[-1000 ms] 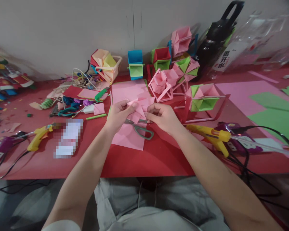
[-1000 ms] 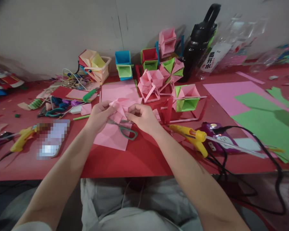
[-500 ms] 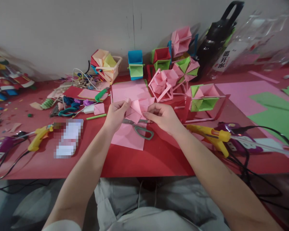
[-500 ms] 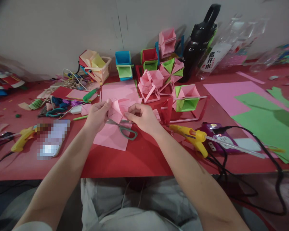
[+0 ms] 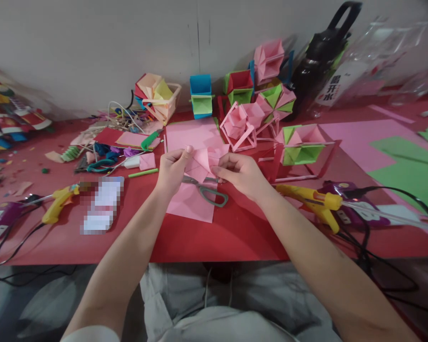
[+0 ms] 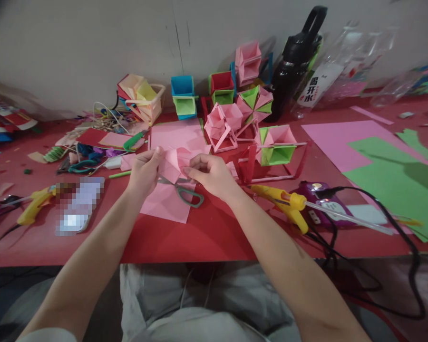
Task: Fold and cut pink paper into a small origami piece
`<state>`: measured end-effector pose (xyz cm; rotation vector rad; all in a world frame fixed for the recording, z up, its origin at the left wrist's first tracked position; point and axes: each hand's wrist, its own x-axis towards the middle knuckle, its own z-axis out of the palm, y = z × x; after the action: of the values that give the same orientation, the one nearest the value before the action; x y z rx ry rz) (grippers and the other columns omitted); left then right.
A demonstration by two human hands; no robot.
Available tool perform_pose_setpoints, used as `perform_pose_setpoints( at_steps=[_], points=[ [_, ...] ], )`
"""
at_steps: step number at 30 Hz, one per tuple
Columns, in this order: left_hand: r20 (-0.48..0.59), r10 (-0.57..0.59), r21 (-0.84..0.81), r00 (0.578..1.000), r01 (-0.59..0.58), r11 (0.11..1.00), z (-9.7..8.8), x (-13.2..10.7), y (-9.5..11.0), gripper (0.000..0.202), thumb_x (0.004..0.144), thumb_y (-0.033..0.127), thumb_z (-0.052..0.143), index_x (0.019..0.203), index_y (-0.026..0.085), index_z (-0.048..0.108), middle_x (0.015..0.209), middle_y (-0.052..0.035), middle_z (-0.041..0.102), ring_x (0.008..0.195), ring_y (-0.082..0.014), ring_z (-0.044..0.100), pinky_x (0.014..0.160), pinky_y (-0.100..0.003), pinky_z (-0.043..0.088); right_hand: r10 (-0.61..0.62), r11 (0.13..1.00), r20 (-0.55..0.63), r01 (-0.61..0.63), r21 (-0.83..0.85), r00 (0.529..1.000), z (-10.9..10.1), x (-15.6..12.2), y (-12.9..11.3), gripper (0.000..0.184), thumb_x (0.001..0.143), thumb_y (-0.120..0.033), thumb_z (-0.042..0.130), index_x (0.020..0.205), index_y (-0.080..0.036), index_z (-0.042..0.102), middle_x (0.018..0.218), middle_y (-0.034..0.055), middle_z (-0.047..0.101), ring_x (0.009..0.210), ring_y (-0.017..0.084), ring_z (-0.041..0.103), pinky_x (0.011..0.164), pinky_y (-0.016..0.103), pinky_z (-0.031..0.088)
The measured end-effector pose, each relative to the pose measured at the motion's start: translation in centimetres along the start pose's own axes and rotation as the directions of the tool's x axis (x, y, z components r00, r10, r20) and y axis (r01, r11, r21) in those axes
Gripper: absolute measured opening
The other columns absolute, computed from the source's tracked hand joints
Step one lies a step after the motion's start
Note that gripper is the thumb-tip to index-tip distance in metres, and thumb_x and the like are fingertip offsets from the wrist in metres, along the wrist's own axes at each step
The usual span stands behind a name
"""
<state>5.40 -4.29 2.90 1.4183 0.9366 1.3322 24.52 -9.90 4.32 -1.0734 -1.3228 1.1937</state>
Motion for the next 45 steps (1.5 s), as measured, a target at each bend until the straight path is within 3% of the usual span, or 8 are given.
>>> perform_pose_setpoints(
  at_steps=[7,10,14,23,30,45],
  points=[
    [0.032,-0.015,0.023,0.999,0.014,1.000,0.38,-0.20,0.35,0.058,0.077,0.070,0.070,0.057,0.019,0.051,0.053,0.0029,0.041,0.051,-0.0103,0.040,0.046,-0.025,0.028,0.017,1.000,-0.007,-0.017,0.017,1.000,0.02,-0.04,-0.01,0.040,0.066,-0.048,0.088,0.075,-0.019,0.061,0.060,-0.0025,0.063,0.053,0.012,0.060,0.055,0.027,0.051],
    [0.069,-0.027,0.011,0.997,0.026,1.000,0.37,-0.27,0.28,0.056,0.077,0.065,0.074,0.057,0.018,0.051,0.056,0.0033,0.040,0.052,-0.0093,0.038,0.048,-0.025,0.028,0.023,0.999,-0.008,-0.023,0.032,1.000,0.09,0.01,0.00,0.041,0.066,-0.049,0.088,0.075,-0.019,0.061,0.059,-0.0029,0.063,0.053,0.012,0.060,0.055,0.027,0.051],
    [0.041,-0.015,-0.014,0.999,0.015,1.000,0.36,-0.35,0.18,0.056,0.079,0.061,0.075,0.055,0.018,0.049,0.056,0.0040,0.036,0.052,-0.0081,0.034,0.048,-0.024,0.026,0.027,0.999,-0.009,-0.027,0.026,1.000,0.14,0.05,0.07,0.041,0.065,-0.049,0.088,0.075,-0.019,0.062,0.060,-0.0026,0.063,0.053,0.012,0.060,0.056,0.027,0.051],
    [0.114,-0.117,-0.055,0.987,0.123,0.991,0.69,-0.62,0.60,0.051,0.070,0.061,0.082,0.058,0.018,0.057,0.052,0.0020,0.047,0.052,-0.0111,0.049,0.045,-0.024,0.032,0.016,0.999,-0.007,-0.016,0.032,1.000,0.11,-0.04,-0.06,0.040,0.068,-0.049,0.087,0.075,-0.019,0.062,0.062,-0.0027,0.063,0.054,0.011,0.060,0.056,0.027,0.051],
    [0.179,-0.171,-0.119,0.969,0.194,0.974,0.85,-0.76,0.35,0.049,0.062,0.050,0.091,0.059,0.016,0.056,0.054,0.0049,0.046,0.048,-0.0063,0.042,0.046,-0.022,0.039,0.019,0.999,-0.008,-0.019,0.041,1.000,0.08,0.00,-0.03,0.042,0.066,-0.052,0.087,0.074,-0.020,0.061,0.061,-0.0027,0.063,0.053,0.012,0.060,0.056,0.028,0.051],
    [0.204,-0.199,-0.101,0.959,0.223,0.970,0.53,-0.72,0.03,0.036,0.066,0.043,0.090,0.071,0.015,0.067,0.058,0.0019,0.057,0.051,-0.0092,0.054,0.046,-0.022,0.044,0.012,1.000,-0.013,-0.012,0.020,1.000,0.05,0.01,0.10,0.041,0.069,-0.053,0.085,0.076,-0.020,0.061,0.065,-0.0017,0.065,0.054,0.012,0.061,0.056,0.028,0.053]
  ],
)
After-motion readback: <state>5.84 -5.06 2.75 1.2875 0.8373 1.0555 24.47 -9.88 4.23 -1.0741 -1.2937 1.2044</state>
